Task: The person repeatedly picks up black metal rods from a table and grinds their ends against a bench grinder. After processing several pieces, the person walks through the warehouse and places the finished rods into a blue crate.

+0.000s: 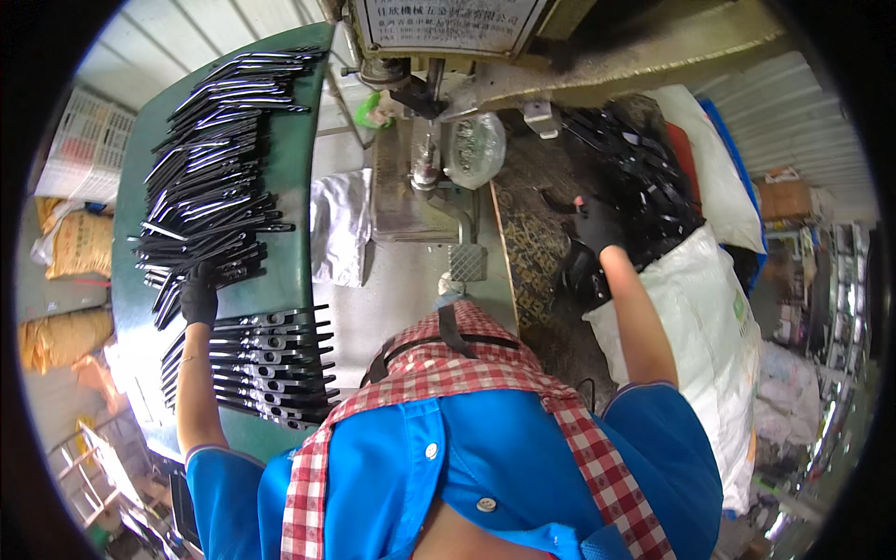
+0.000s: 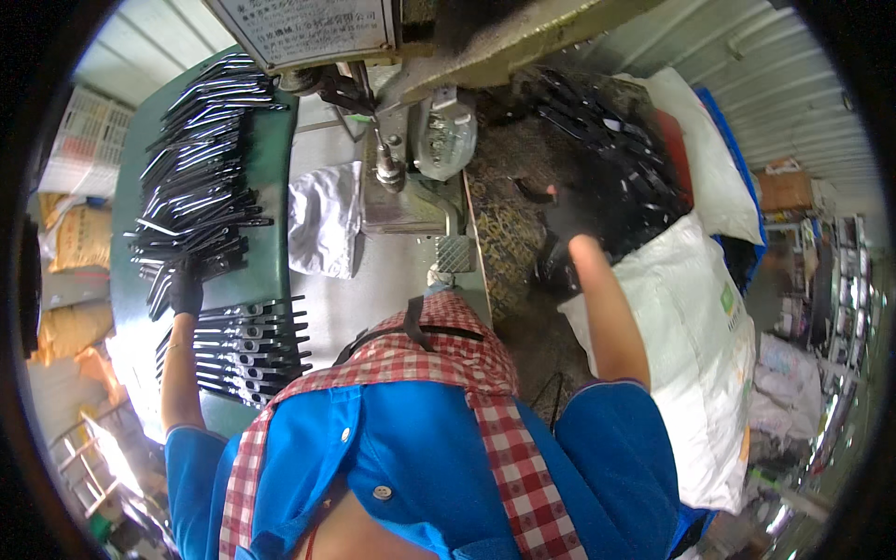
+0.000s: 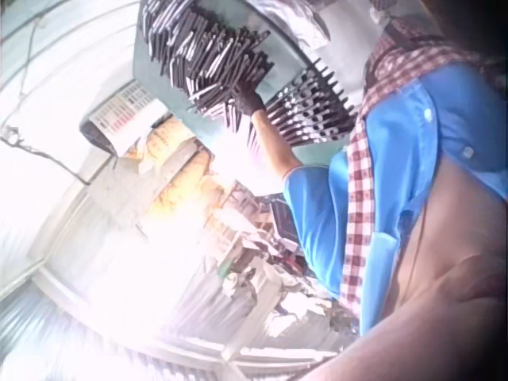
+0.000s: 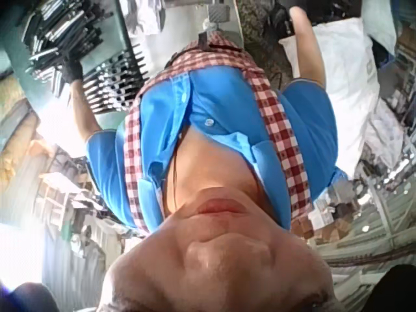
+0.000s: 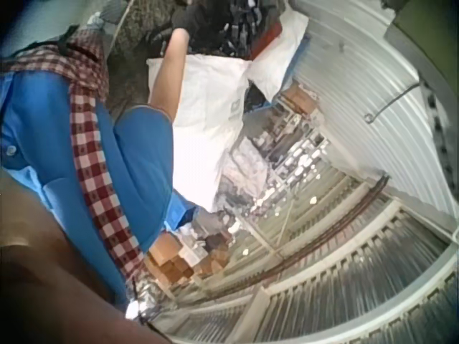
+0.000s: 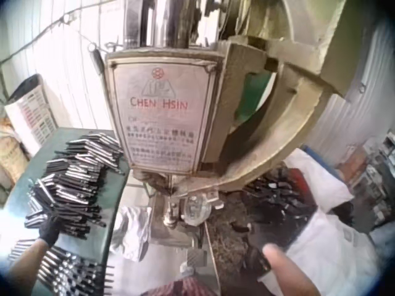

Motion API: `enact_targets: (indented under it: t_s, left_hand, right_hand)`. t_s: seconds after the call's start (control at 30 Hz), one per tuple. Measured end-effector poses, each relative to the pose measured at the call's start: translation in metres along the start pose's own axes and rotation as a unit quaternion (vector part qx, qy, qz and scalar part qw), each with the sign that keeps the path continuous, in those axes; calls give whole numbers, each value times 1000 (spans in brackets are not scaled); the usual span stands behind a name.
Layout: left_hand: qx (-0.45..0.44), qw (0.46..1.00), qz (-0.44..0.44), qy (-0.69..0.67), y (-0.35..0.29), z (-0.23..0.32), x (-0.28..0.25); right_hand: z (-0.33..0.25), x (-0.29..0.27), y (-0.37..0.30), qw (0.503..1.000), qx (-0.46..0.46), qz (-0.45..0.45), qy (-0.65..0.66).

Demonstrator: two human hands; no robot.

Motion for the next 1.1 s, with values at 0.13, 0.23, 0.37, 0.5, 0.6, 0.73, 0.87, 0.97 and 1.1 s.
enact_targets:
  t_s: [0.13,0.23,0.37,0.5,0.6,0.73,0.87,0.97,1.1]
  left_hand:
    - [51,994,100,0,-5,-14,-8]
    - [-38,998,50,-4,-5,18,-43]
    - [194,963,167,-80,-4,87,-95]
    - [308,924,117,-196,7,220,-141]
    - [351,909,60,-218,13,293,-156]
    - [369,895,32,-250,24,319,-161]
    - [378,895,41,-232,30,322,-159]
    - [389,894,47,-215,31,327,-163]
    - [381,909,86,-144,34,329,-175]
  right_hand:
    - [49,51,41,994,-87,-24,-64]
    - [50,32,47,993,-55,-98,-46]
    - [37,-25,35,965,-36,64,251]
    - [-59,-59,-1,690,34,50,721]
    - [-114,-44,-6,497,50,-35,866]
    - [-183,-87,-22,542,-39,-52,838]
    - [-201,-96,-31,581,-25,-31,813]
    - [-208,-75,-31,593,19,-36,804]
    - [-216,-49,-24,558,77,-214,798]
Point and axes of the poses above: each hand's wrist, its own y-axis towards the middle knuckle, its own x-axis out of the palm, z = x × y, the point moved 6 cm from there along y, towards the middle knuckle, and after that the axes turned 3 degrees about -y, right-handed, at the moved point
